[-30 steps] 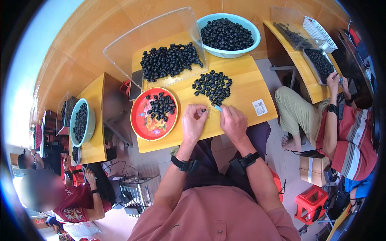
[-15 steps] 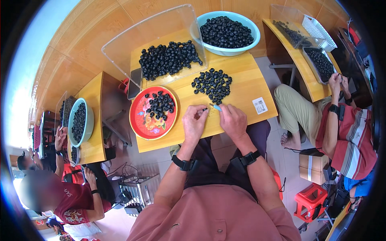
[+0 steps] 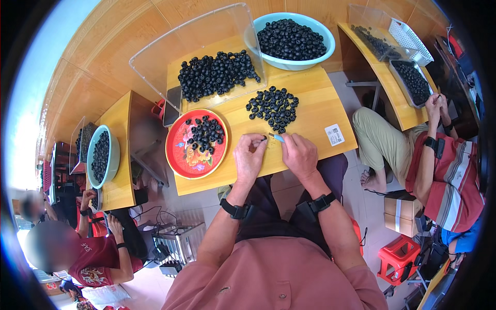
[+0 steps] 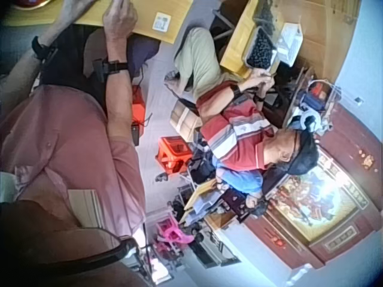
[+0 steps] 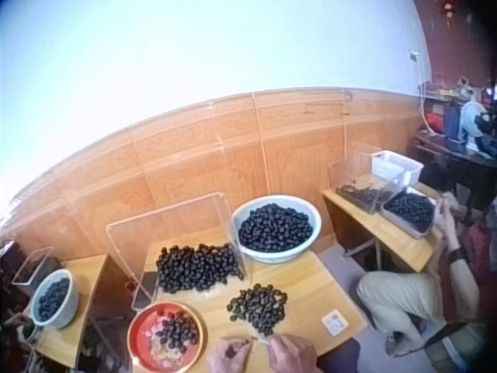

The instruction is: Sorting and inspecting small black plastic parts at a workbench.

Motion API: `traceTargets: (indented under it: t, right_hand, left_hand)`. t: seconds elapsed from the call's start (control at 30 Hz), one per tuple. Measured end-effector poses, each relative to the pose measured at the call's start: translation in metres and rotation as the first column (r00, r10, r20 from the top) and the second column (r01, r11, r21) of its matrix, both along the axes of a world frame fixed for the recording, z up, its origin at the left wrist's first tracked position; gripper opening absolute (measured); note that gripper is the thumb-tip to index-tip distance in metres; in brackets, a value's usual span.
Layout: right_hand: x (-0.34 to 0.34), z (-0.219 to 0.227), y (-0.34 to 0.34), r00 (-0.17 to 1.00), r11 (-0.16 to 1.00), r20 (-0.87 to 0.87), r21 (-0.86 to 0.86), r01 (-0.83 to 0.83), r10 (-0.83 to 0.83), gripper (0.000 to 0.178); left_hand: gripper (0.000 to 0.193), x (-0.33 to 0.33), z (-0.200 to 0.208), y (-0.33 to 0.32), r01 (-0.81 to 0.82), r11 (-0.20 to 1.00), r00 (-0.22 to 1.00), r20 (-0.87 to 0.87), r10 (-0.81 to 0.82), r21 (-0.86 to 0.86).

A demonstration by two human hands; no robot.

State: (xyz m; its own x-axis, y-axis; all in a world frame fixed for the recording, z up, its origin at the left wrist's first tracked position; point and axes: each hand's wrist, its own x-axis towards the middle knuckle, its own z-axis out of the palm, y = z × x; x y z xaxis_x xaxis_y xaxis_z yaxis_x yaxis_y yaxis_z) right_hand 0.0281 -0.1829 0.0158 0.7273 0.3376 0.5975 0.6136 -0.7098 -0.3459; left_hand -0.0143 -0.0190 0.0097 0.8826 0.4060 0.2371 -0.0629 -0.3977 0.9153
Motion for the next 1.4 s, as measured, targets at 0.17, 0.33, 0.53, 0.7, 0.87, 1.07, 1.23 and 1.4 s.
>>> traceTargets:
  t: [0.17,0.33,0.53,0.7,0.87,1.07,1.23,1.4]
  right_hand:
    - [-0.001,0.003,-0.001,1.0,1.0,-0.002,-0.008,-0.007,0.007,0.009]
    - [0.0,0.0,-0.001,0.995,0.994,0.044,-0.074,-0.085,0.088,0.009]
    - [0.0,-0.001,0.0,0.994,0.993,0.06,-0.08,-0.086,0.091,0.01]
    - [0.001,-0.001,0.0,0.995,0.994,0.057,-0.079,-0.08,0.085,0.009]
    - [0.001,0.001,0.001,0.995,0.994,0.047,-0.073,-0.085,0.088,0.007]
    - [0.002,0.002,0.003,1.0,0.996,-0.011,-0.085,-0.017,0.016,0.004]
    - [0.003,0.0,0.002,0.999,0.998,0.022,-0.055,-0.022,0.023,0.006]
    - [0.001,0.004,0.001,0.999,0.999,0.028,-0.046,-0.015,0.016,0.005]
  left_hand:
    - [0.023,0.003,-0.003,-0.004,0.007,0.982,1.0,0.01,-0.005,-0.19]
    - [0.03,0.002,-0.002,-0.004,0.032,0.999,0.999,0.012,-0.033,0.036]
    - [0.032,0.001,-0.001,-0.003,0.042,0.998,0.999,0.008,-0.043,0.046]
    - [0.031,0.002,-0.005,-0.004,0.051,0.999,0.999,0.009,-0.051,-0.011]
    - [0.03,0.002,-0.008,-0.003,0.05,0.997,0.999,-0.011,-0.05,-0.067]
    - [0.031,-0.003,-0.01,-0.001,0.008,0.984,1.0,0.009,-0.007,-0.175]
    - [0.028,-0.002,0.001,-0.002,-0.002,0.999,0.999,0.043,0.0,0.043]
    - [0.02,-0.004,0.008,-0.001,0.016,0.995,0.997,0.077,-0.023,0.101]
